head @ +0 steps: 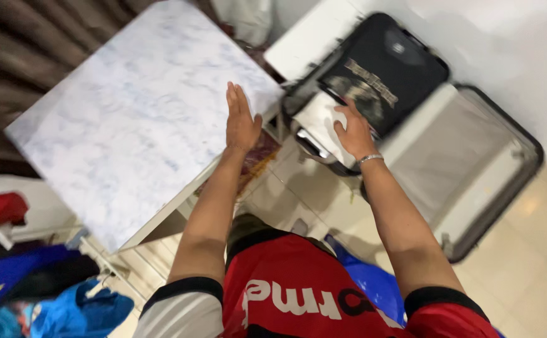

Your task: The person folds blue and black t-shirts on a table and places them into an open suitcase.

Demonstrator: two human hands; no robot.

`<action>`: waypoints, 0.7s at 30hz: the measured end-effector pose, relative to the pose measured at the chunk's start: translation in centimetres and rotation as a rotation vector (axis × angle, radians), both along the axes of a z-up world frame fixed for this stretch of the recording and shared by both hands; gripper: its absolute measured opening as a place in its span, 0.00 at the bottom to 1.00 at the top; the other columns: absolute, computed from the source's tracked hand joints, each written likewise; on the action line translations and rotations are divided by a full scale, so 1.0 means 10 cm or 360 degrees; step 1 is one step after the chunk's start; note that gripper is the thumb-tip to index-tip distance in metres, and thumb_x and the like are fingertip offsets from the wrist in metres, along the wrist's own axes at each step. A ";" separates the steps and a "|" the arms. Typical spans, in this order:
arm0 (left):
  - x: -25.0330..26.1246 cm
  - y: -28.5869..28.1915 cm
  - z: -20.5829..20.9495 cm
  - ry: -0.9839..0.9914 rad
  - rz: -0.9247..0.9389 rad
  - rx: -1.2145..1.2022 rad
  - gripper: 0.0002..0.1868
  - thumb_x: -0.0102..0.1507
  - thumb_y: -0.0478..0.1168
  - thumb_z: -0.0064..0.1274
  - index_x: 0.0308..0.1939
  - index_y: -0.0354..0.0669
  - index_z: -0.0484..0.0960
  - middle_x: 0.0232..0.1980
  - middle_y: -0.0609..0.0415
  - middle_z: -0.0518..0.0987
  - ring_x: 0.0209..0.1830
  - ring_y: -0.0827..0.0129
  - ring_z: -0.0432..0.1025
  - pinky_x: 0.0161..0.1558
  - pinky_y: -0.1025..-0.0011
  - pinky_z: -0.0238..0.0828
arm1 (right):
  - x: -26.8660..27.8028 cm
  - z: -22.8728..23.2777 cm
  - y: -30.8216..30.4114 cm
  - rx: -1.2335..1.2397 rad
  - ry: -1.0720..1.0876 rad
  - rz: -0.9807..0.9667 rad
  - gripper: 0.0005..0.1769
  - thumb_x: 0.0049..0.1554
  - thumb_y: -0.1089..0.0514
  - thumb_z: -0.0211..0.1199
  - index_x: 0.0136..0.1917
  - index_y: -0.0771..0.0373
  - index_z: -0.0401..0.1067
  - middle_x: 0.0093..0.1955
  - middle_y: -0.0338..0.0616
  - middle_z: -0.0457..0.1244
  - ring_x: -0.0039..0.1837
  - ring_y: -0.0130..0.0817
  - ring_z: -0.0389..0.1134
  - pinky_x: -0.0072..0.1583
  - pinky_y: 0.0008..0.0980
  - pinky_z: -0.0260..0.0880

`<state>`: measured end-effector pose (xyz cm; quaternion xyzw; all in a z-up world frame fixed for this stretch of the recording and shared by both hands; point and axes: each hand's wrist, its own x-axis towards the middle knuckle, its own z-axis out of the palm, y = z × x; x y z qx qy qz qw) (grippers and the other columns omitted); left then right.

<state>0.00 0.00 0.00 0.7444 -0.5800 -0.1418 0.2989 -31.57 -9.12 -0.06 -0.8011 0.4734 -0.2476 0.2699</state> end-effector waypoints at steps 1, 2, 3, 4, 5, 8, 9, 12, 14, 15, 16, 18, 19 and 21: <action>0.12 0.13 0.02 -0.0007 0.0055 -0.0008 0.50 0.66 0.38 0.52 0.80 0.30 0.33 0.84 0.35 0.29 0.86 0.42 0.31 0.75 0.64 0.56 | 0.15 0.05 0.03 -0.0008 -0.0007 0.0055 0.23 0.57 0.61 0.64 0.66 0.61 0.72 0.80 0.67 0.49 0.76 0.63 0.57 0.75 0.45 0.56; 0.25 0.27 0.04 0.0027 0.0120 -0.0003 0.50 0.66 0.37 0.53 0.80 0.29 0.34 0.84 0.34 0.29 0.85 0.41 0.31 0.76 0.62 0.55 | 0.33 0.10 0.05 0.0014 -0.0038 0.0115 0.22 0.57 0.61 0.63 0.66 0.61 0.72 0.81 0.66 0.50 0.76 0.63 0.58 0.75 0.45 0.57; 0.42 0.38 0.06 0.0064 0.0179 -0.0008 0.49 0.66 0.37 0.53 0.79 0.28 0.34 0.84 0.33 0.29 0.85 0.41 0.32 0.76 0.61 0.54 | 0.55 0.15 0.06 0.0027 -0.0066 0.0170 0.21 0.58 0.62 0.62 0.65 0.62 0.71 0.81 0.65 0.50 0.76 0.62 0.58 0.75 0.45 0.58; 0.61 0.49 0.07 0.0059 0.0230 -0.0028 0.49 0.66 0.37 0.53 0.79 0.28 0.34 0.84 0.33 0.29 0.85 0.41 0.32 0.76 0.61 0.54 | 0.77 0.19 0.06 0.0010 -0.0070 0.0221 0.21 0.58 0.62 0.62 0.65 0.62 0.71 0.81 0.65 0.50 0.76 0.62 0.58 0.75 0.45 0.58; 0.75 0.65 0.06 0.0076 0.0297 -0.0028 0.50 0.66 0.37 0.54 0.79 0.28 0.35 0.84 0.33 0.30 0.84 0.41 0.33 0.76 0.59 0.53 | 0.95 0.20 0.10 0.0095 -0.0092 0.0229 0.22 0.57 0.61 0.61 0.66 0.61 0.70 0.81 0.64 0.50 0.74 0.60 0.61 0.73 0.43 0.61; 1.22 1.18 0.00 0.0061 0.0484 -0.0063 0.50 0.65 0.38 0.55 0.79 0.28 0.37 0.83 0.31 0.30 0.83 0.39 0.35 0.76 0.58 0.52 | 1.61 0.15 0.20 0.0038 -0.0068 0.0414 0.22 0.56 0.62 0.62 0.65 0.62 0.71 0.79 0.65 0.51 0.73 0.61 0.60 0.71 0.45 0.60; 1.37 1.36 -0.01 0.0032 0.0561 -0.0075 0.50 0.64 0.38 0.56 0.78 0.27 0.38 0.82 0.29 0.31 0.83 0.37 0.35 0.75 0.57 0.52 | 1.84 0.14 0.24 -0.0089 -0.0026 0.0546 0.22 0.56 0.64 0.64 0.64 0.64 0.72 0.77 0.68 0.52 0.74 0.64 0.56 0.71 0.48 0.56; 1.88 1.91 -0.10 -0.0033 0.0718 -0.0343 0.49 0.65 0.38 0.57 0.79 0.26 0.40 0.83 0.27 0.34 0.83 0.36 0.38 0.78 0.57 0.53 | 2.59 0.06 0.53 -0.0038 -0.0080 0.0707 0.21 0.58 0.63 0.63 0.65 0.62 0.72 0.79 0.64 0.53 0.75 0.59 0.60 0.74 0.44 0.61; 2.17 2.26 -0.06 -0.0018 0.0841 -0.0311 0.49 0.65 0.38 0.56 0.79 0.26 0.40 0.82 0.27 0.35 0.83 0.35 0.39 0.76 0.57 0.55 | 3.10 0.09 0.80 0.0020 -0.0079 0.0816 0.20 0.58 0.62 0.62 0.64 0.61 0.72 0.79 0.62 0.53 0.76 0.58 0.59 0.72 0.44 0.63; 2.29 2.45 -0.05 0.0010 0.0903 -0.0275 0.48 0.64 0.37 0.55 0.78 0.26 0.40 0.82 0.26 0.35 0.82 0.34 0.40 0.74 0.58 0.56 | 3.32 0.11 0.96 0.0081 -0.0070 0.0865 0.20 0.57 0.61 0.61 0.64 0.60 0.72 0.79 0.61 0.53 0.76 0.58 0.59 0.70 0.44 0.64; 2.41 2.62 -0.03 0.0006 0.0955 -0.0268 0.48 0.64 0.37 0.55 0.78 0.26 0.40 0.82 0.26 0.35 0.82 0.34 0.40 0.74 0.58 0.56 | 3.54 0.15 1.08 0.0089 -0.0069 0.0917 0.20 0.57 0.61 0.61 0.64 0.60 0.72 0.79 0.61 0.53 0.76 0.58 0.59 0.70 0.44 0.64; 2.60 2.98 -0.05 0.0047 0.1058 -0.0324 0.48 0.65 0.37 0.55 0.79 0.28 0.40 0.83 0.27 0.36 0.83 0.34 0.42 0.73 0.58 0.58 | 3.90 0.18 1.35 0.0121 -0.0015 0.1108 0.18 0.60 0.61 0.60 0.64 0.61 0.70 0.81 0.59 0.52 0.75 0.59 0.59 0.73 0.45 0.61; 2.70 3.14 -0.06 0.0043 0.1103 -0.0323 0.48 0.65 0.37 0.55 0.79 0.28 0.40 0.83 0.27 0.36 0.83 0.34 0.42 0.73 0.58 0.58 | 4.08 0.20 1.48 0.0124 -0.0013 0.1152 0.18 0.60 0.61 0.60 0.64 0.61 0.70 0.81 0.59 0.52 0.75 0.59 0.59 0.73 0.45 0.61; 2.84 3.46 -0.12 -0.0110 0.1164 -0.0420 0.48 0.65 0.36 0.55 0.80 0.28 0.41 0.83 0.27 0.37 0.83 0.34 0.44 0.77 0.56 0.53 | 4.39 0.21 1.75 0.0145 0.0054 0.1246 0.18 0.59 0.60 0.61 0.63 0.60 0.72 0.79 0.58 0.52 0.74 0.58 0.59 0.71 0.44 0.61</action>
